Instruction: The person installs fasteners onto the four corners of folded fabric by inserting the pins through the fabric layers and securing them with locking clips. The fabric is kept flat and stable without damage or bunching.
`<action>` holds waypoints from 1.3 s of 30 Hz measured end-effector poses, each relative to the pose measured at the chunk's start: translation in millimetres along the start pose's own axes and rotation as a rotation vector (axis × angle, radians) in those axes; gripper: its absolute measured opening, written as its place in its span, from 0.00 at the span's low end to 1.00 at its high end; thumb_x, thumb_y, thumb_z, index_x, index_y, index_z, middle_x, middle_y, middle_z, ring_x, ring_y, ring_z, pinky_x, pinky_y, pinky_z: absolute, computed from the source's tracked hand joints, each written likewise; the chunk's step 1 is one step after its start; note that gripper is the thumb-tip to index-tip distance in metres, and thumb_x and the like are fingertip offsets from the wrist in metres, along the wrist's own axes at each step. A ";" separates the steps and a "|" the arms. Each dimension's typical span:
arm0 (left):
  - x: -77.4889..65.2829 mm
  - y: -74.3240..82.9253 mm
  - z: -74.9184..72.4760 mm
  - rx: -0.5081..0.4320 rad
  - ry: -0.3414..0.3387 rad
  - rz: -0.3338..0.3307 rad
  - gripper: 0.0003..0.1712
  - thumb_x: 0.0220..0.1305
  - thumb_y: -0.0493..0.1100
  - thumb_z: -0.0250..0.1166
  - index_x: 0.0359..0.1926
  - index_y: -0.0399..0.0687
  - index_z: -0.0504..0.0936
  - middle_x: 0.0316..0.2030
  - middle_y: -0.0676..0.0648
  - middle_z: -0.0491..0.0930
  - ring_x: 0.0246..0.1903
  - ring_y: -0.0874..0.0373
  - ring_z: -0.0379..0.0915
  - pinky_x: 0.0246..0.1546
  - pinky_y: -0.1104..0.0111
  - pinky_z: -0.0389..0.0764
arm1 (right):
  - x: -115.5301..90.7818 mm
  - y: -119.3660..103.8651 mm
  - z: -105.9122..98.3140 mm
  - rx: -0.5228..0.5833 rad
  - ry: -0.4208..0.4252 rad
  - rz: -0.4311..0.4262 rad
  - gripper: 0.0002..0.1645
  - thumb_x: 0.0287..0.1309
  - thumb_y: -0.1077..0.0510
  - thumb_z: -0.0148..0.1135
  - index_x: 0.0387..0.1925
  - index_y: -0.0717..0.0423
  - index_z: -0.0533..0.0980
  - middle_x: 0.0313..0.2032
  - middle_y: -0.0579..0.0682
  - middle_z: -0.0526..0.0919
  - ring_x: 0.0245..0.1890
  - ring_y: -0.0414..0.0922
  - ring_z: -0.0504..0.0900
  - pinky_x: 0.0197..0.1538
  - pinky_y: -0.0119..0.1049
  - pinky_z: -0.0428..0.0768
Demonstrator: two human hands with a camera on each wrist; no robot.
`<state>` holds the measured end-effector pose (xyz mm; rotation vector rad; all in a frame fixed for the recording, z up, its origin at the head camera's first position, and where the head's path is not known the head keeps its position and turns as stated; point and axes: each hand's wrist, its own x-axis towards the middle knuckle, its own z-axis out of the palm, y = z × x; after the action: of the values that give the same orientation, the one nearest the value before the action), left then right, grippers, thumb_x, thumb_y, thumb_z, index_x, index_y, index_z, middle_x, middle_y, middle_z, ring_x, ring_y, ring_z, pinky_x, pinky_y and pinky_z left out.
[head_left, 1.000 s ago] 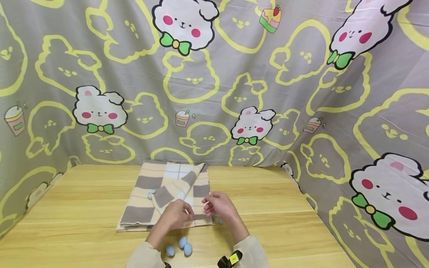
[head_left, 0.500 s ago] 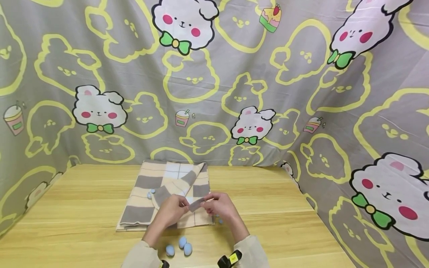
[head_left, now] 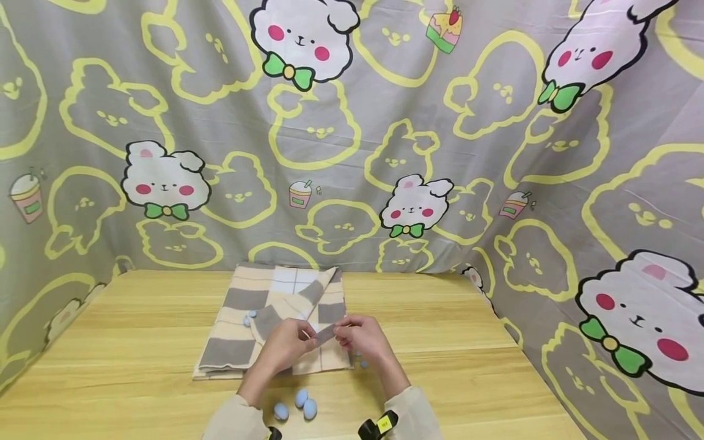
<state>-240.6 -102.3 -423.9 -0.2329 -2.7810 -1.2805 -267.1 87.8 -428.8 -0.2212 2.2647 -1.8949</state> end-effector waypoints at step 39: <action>10.9 -0.4 10.4 -0.193 0.147 -0.063 0.03 0.60 0.34 0.68 0.35 0.40 0.86 0.28 0.46 0.88 0.29 0.56 0.85 0.25 0.66 0.77 | -7.1 -4.2 -36.1 -0.541 0.084 0.074 0.15 0.62 0.59 0.67 0.22 0.62 0.77 0.16 0.58 0.82 0.15 0.45 0.78 0.22 0.33 0.76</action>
<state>-251.4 -93.5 -429.6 -0.0587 -2.5638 -1.5168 -268.6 123.2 -418.2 -0.1254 2.7562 -1.2403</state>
